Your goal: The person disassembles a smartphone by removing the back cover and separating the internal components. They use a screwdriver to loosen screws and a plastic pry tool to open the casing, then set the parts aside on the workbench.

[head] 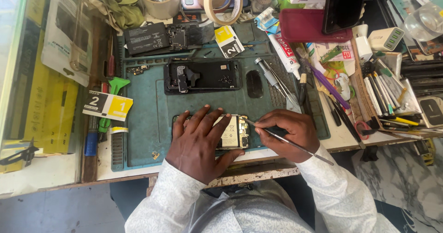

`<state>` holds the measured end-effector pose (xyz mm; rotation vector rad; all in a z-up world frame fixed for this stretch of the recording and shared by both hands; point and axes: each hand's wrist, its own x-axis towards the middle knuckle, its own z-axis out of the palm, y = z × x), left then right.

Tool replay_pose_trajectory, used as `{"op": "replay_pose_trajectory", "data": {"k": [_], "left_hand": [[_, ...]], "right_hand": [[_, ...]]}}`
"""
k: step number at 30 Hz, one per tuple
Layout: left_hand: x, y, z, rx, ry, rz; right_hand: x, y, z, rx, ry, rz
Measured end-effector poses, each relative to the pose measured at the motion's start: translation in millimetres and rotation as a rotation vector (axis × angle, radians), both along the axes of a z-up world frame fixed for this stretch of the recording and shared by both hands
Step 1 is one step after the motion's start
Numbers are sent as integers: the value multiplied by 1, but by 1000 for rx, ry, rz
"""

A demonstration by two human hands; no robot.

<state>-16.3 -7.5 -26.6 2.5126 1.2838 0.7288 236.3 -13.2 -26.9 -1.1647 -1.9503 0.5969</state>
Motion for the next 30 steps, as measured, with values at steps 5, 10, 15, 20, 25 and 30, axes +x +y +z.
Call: {"op": "replay_pose_trajectory", "data": {"k": [5,10,15,20,25,30], "left_hand": [[0,0,1,-5,-1,0],[1,0,0,-13,0,7],[0,0,0,-18,1,4],[0,0,-1,-7,-7,2],[0,-1,-1,8,-3,3],[-1,-1,-1,15,2,5]], "right_hand": [[2,2,-1,-54,36,12],[5,2,-3,-1,-36,53],[3,0,-6,44,-98,56],[2,-3,-6,31,-59,23],[1,-4,-6,27,-28,-35],[-1,10,5,-58,-50,-26]]}}
